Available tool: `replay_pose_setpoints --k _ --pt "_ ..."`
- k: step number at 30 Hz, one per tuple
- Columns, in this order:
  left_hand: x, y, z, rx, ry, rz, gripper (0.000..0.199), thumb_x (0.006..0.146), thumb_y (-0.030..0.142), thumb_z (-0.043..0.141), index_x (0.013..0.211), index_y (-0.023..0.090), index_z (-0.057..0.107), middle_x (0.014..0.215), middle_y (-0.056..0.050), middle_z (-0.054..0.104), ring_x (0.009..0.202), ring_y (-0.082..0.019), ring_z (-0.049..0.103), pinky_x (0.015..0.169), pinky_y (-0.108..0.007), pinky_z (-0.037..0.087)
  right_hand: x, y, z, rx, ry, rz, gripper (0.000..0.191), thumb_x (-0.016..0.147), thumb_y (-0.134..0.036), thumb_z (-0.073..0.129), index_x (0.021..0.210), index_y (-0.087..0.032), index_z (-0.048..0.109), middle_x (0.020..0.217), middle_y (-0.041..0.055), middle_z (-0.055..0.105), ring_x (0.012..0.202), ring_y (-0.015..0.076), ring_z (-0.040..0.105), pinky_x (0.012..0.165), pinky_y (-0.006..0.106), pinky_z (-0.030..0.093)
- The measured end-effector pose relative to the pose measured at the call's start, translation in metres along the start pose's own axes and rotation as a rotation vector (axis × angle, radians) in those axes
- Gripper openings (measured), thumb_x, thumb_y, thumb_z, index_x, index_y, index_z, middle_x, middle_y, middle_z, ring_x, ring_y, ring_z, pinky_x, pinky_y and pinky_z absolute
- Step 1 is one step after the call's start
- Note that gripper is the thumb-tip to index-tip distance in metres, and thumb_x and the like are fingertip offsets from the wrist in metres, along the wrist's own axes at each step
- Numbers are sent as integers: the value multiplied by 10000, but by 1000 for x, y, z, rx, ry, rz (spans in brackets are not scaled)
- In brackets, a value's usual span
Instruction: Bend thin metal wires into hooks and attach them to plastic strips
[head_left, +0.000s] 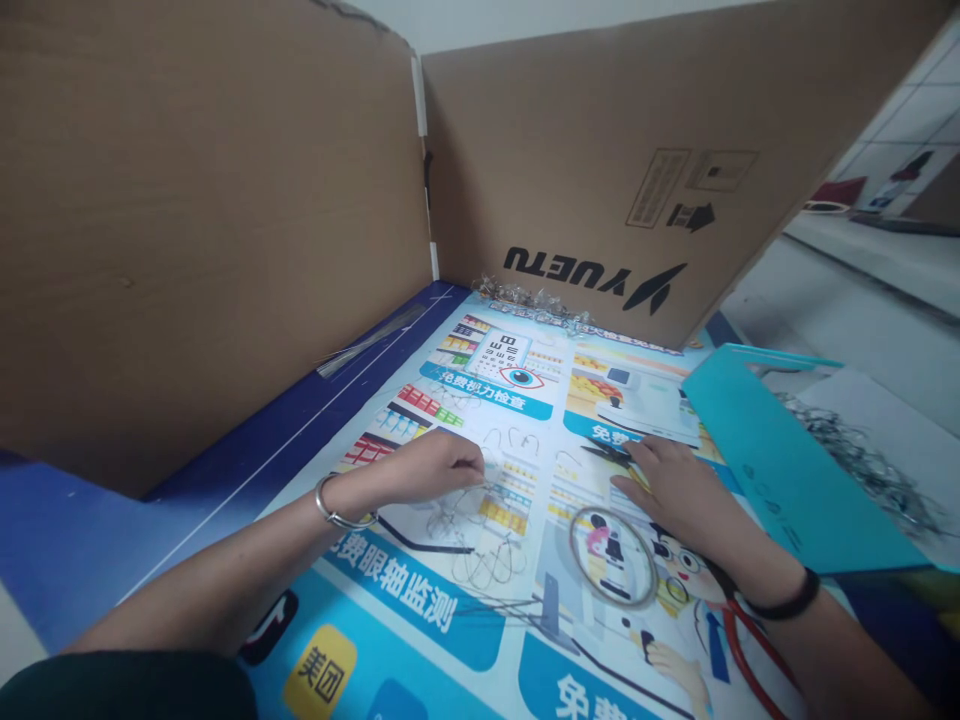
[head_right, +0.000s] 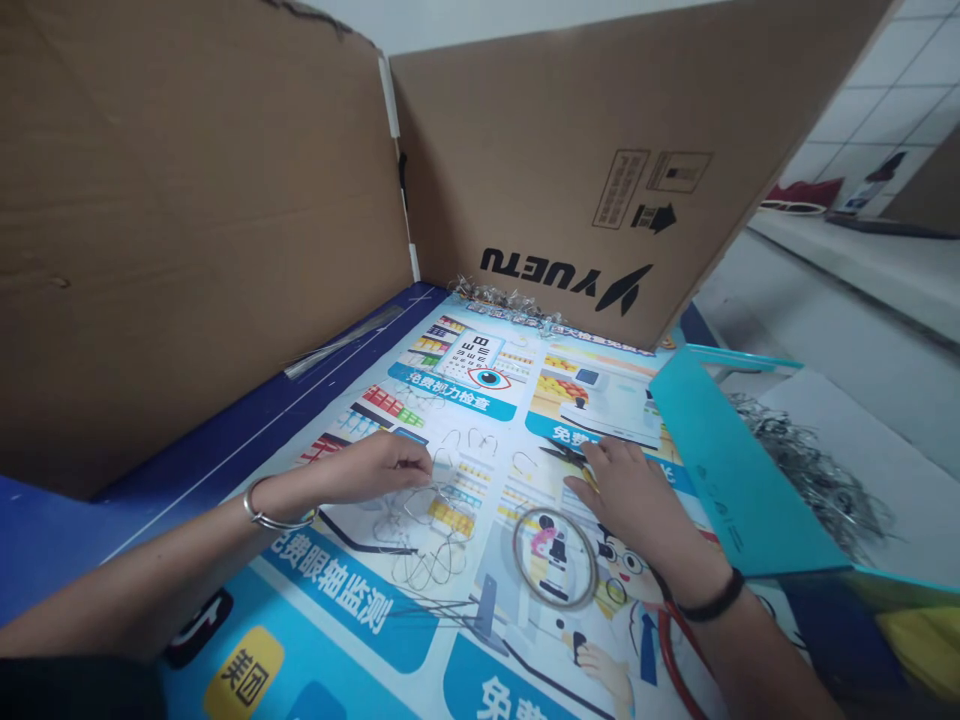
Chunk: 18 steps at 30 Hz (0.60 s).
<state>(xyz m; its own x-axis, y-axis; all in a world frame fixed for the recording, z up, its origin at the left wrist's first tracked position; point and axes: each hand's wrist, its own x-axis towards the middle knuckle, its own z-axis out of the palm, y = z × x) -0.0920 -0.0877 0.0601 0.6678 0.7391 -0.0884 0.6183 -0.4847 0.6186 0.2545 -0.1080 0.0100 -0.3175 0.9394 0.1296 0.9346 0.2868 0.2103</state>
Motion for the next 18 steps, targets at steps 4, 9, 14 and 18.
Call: replay_pose_setpoints --k 4,9,14,18 --pt "-3 10 -3 72 85 -25 179 831 251 503 746 173 640 707 -3 662 633 -128 564 560 -214 353 0 -3 -2 -24 -23 39 472 884 -442 426 1203 -116 547 1153 182 574 1047 313 527 819 418 444" --pt "-8 20 -5 138 130 -1 187 835 226 471 743 176 626 706 -3 651 627 -124 547 570 -222 337 0 -6 -11 -34 25 -15 458 859 -435 488 1183 -121 565 1182 172 572 1078 322 512 862 445 422" --pt "-10 21 -7 169 119 -12 188 827 214 463 736 175 623 695 -7 644 624 -129 545 565 -226 325 1 -18 -31 106 86 -141 283 881 -323 483 1080 -174 619 1109 107 623 1036 264 539 881 396 413" --pt "-8 17 -7 159 104 -21 183 824 213 462 738 177 620 702 -10 646 630 -130 545 570 -227 327 6 -34 -40 185 64 -144 223 895 -280 466 984 -191 651 979 75 665 941 219 575 825 334 420"
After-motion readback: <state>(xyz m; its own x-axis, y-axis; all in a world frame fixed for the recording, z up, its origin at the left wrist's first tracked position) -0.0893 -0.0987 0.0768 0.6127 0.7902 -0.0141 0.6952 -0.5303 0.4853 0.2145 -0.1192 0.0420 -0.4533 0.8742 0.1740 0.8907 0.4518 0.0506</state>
